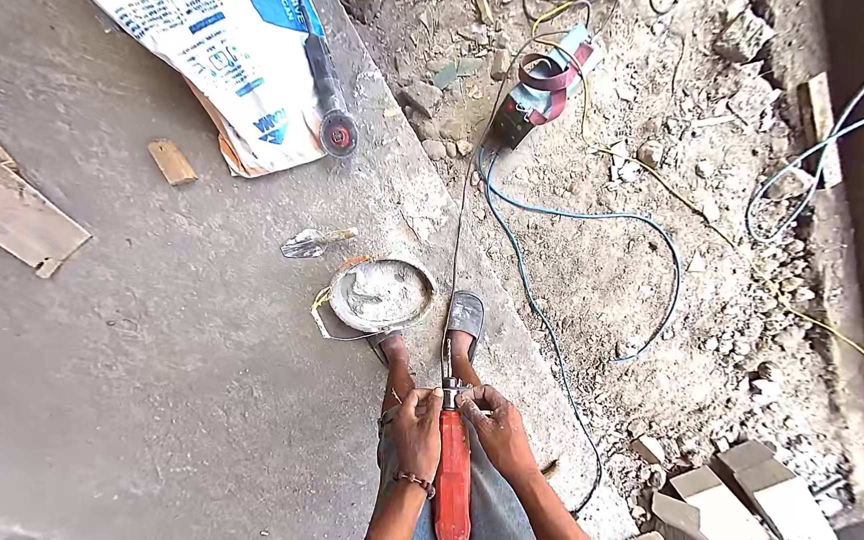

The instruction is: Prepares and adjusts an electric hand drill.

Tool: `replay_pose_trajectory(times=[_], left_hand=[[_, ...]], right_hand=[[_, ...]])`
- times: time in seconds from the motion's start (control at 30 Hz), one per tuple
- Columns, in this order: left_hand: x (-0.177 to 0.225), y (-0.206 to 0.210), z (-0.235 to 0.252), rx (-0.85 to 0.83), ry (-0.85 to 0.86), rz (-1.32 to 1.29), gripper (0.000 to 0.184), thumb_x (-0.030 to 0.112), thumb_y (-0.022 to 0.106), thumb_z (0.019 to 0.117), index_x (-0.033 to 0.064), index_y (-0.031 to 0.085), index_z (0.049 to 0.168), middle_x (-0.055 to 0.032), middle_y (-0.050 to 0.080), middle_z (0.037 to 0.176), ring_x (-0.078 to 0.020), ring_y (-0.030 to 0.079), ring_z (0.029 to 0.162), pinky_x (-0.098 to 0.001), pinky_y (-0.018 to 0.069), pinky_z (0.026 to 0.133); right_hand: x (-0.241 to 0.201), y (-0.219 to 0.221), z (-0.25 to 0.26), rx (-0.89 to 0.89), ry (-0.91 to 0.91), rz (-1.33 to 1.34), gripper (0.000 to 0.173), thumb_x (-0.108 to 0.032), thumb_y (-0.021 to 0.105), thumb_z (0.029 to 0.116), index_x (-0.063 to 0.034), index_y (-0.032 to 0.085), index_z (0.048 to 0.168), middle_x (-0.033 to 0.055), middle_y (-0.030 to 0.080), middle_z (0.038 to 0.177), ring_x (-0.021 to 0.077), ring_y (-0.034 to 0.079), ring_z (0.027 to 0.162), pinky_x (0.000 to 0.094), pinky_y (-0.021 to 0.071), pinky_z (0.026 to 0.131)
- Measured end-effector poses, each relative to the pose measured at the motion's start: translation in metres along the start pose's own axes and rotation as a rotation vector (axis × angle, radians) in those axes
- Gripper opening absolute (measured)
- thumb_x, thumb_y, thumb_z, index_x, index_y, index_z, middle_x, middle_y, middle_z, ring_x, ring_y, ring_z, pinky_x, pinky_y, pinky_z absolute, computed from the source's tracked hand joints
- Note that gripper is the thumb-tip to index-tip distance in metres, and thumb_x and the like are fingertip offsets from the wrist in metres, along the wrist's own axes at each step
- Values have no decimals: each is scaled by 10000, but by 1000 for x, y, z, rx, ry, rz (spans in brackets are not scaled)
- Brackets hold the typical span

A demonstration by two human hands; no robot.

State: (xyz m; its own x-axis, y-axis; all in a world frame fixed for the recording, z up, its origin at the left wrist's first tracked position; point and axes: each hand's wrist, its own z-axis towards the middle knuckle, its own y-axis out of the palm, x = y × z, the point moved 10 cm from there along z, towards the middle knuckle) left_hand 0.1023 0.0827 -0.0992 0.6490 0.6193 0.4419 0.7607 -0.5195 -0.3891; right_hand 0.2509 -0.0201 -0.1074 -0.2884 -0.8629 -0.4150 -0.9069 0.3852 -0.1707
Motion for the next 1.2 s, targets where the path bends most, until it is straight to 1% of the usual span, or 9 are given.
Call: replay_pose_trajectory(times=[0.1, 0.3, 0.4, 0.53, 0.73, 0.8, 0.9, 1.03, 1.2], left_hand=[[0, 0, -3, 13, -6, -4, 204, 234, 642, 1007, 46, 721, 1026, -42, 729, 875, -113, 705, 794, -303, 599, 759], [0, -3, 5, 49, -18, 2, 214, 251, 638, 1012, 52, 716, 1026, -46, 717, 867, -123, 689, 782, -322, 579, 752], [3, 1, 15, -20, -38, 48, 255, 288, 628, 1016, 50, 721, 1017, -57, 716, 897, -136, 688, 819, -335, 572, 780], [11, 12, 25, -122, -40, 105, 274, 286, 598, 1022, 47, 725, 978, -61, 704, 874, -147, 675, 832, -357, 547, 801], [8, 28, 31, -214, -149, -51, 317, 240, 496, 1022, 51, 715, 891, -82, 683, 892, -176, 645, 889, -391, 511, 840], [0, 34, 32, -225, -219, -154, 313, 227, 496, 1018, 40, 711, 888, -104, 686, 869, -206, 665, 833, -394, 553, 784], [-2, 40, 31, -235, -265, -228, 298, 209, 499, 1007, 34, 703, 877, -112, 674, 837, -218, 655, 784, -389, 552, 732], [0, 42, 31, -234, -271, -285, 275, 184, 502, 1007, 15, 689, 897, -127, 674, 844, -228, 662, 770, -384, 570, 711], [8, 47, 32, -270, -271, -282, 211, 167, 563, 985, 49, 690, 864, -93, 669, 829, -194, 650, 772, -355, 550, 718]], right_hand=[[1, -1, -1, 11, 11, -2, 232, -336, 667, 985, -119, 726, 1041, -21, 738, 922, 64, 697, 859, 279, 576, 817], [3, -6, 0, 56, 7, -46, 251, -309, 578, 1030, -99, 706, 977, -6, 676, 827, 93, 636, 742, 307, 527, 715], [5, -7, 1, 66, 14, -3, 206, -282, 624, 1009, -99, 713, 1046, -4, 717, 883, 88, 672, 785, 286, 556, 741], [7, -8, 3, 71, 2, 22, 210, -279, 621, 1012, -95, 715, 1052, -1, 719, 883, 85, 670, 782, 280, 552, 739], [10, -6, 4, 72, 28, 20, 216, -292, 621, 1010, -105, 718, 1059, -8, 720, 892, 82, 672, 794, 285, 556, 748], [8, -5, 5, 79, 20, 45, 209, -277, 615, 1017, -99, 718, 1053, -5, 721, 887, 79, 671, 783, 274, 557, 741], [5, -2, 8, 101, 8, 116, 231, -261, 573, 1038, -77, 712, 1050, 15, 727, 904, 102, 691, 820, 286, 575, 757], [-1, 1, 20, 122, 17, 150, 286, -280, 516, 1068, -69, 708, 1046, 33, 744, 955, 117, 709, 899, 312, 583, 808], [-11, 6, 42, 116, -15, 114, 316, -283, 486, 1072, -80, 717, 1000, 33, 697, 886, 131, 668, 871, 361, 545, 838]])
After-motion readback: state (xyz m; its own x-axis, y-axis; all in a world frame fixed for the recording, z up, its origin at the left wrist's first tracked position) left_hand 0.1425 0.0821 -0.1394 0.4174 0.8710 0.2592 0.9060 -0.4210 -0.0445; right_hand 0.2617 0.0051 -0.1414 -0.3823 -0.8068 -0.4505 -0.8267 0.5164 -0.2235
